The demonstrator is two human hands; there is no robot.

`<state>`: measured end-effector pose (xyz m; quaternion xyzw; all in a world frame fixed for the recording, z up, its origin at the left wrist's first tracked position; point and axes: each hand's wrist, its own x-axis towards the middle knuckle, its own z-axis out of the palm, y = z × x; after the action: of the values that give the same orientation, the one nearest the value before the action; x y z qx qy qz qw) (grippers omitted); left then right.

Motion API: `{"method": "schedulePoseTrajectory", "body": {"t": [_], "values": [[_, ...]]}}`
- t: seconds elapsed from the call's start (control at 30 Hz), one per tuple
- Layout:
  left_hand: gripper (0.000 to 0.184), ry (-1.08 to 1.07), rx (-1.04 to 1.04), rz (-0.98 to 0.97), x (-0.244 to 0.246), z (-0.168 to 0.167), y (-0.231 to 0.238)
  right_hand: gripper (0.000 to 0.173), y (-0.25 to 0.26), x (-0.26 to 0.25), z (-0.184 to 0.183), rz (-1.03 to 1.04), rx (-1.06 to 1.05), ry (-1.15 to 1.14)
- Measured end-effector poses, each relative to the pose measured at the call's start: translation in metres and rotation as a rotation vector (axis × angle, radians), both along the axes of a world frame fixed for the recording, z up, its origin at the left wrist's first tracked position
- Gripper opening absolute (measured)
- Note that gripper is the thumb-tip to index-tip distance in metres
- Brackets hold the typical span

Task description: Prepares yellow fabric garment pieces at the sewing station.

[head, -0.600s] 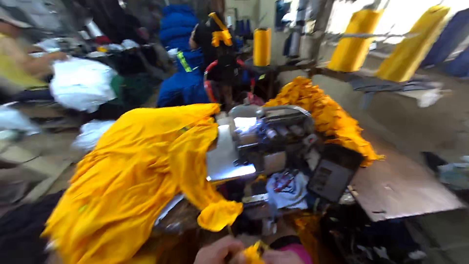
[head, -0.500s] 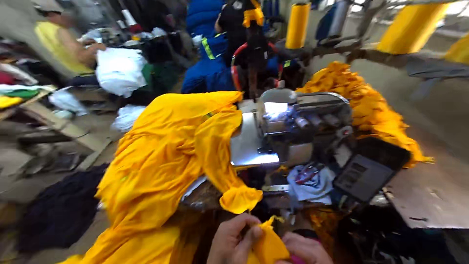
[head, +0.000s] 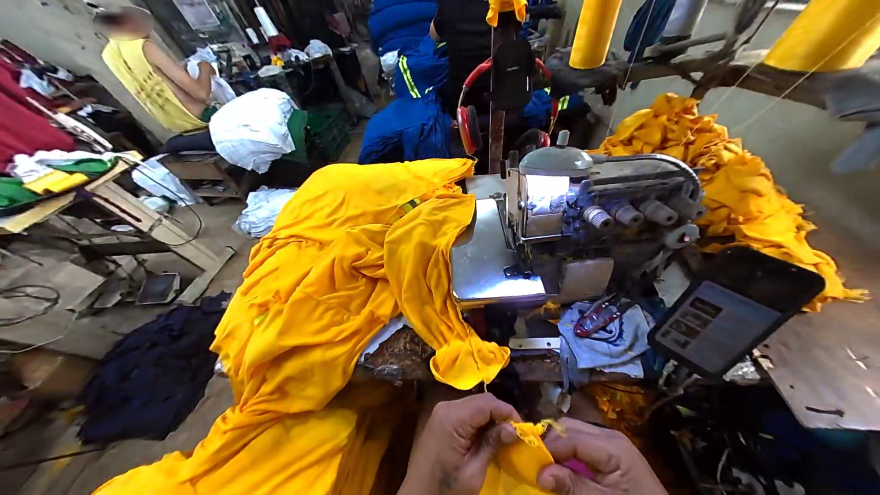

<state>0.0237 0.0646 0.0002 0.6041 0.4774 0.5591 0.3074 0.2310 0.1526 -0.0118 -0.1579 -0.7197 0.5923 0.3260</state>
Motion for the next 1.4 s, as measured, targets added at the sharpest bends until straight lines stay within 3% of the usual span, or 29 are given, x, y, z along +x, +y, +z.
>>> {"method": "schedulePoseTrajectory", "body": {"t": [0.17, 0.23, 0.3, 0.37, 0.43, 0.5, 0.67, 0.83, 0.93, 1.1, 1.2, 1.4], "values": [[0.026, -0.017, 0.006, -0.007, 0.001, -0.001, 0.001, 0.024, -0.006, -0.003, 0.000, -0.013, -0.111, 0.012], [0.026, -0.023, 0.011, -0.015, 0.000, 0.000, 0.002, 0.030, -0.006, -0.003, 0.000, 0.022, -0.080, 0.005], [0.025, -0.023, 0.020, -0.004, 0.000, 0.000, 0.003, 0.026, -0.004, -0.003, -0.003, 0.034, -0.051, 0.036], [0.024, 0.050, 0.041, 0.118, 0.004, 0.000, 0.004, 0.021, -0.002, -0.002, -0.003, 0.024, -0.057, 0.038], [0.030, 0.260, 0.049, 0.350, 0.012, 0.003, 0.000, 0.019, -0.003, -0.001, -0.001, -0.031, -0.088, 0.018], [0.031, 0.360, 0.015, 0.420, 0.025, 0.015, -0.009, 0.020, -0.005, -0.001, 0.000, -0.095, -0.123, -0.008], [0.020, 0.416, -0.157, 0.339, 0.043, 0.006, -0.013, 0.039, -0.009, -0.001, -0.002, -0.096, -0.025, -0.038], [0.015, 0.065, -0.273, 0.080, 0.023, 0.003, -0.008, 0.032, -0.012, 0.002, 0.003, -0.108, -0.145, -0.006], [0.015, 0.061, -0.294, 0.018, 0.022, 0.003, -0.007, 0.019, -0.017, -0.001, 0.005, -0.163, -0.251, -0.059], [0.018, 0.526, -0.100, 0.529, 0.028, -0.003, -0.006, 0.010, -0.016, -0.003, 0.003, -0.284, -0.252, -0.159], [0.015, 0.526, -0.081, 0.397, 0.040, 0.008, -0.012, 0.011, -0.016, -0.002, 0.001, -0.253, -0.191, -0.134], [0.023, 0.252, -0.184, 0.223, 0.042, 0.009, -0.011, 0.007, -0.014, -0.002, -0.004, -0.309, -0.087, -0.102]]}}
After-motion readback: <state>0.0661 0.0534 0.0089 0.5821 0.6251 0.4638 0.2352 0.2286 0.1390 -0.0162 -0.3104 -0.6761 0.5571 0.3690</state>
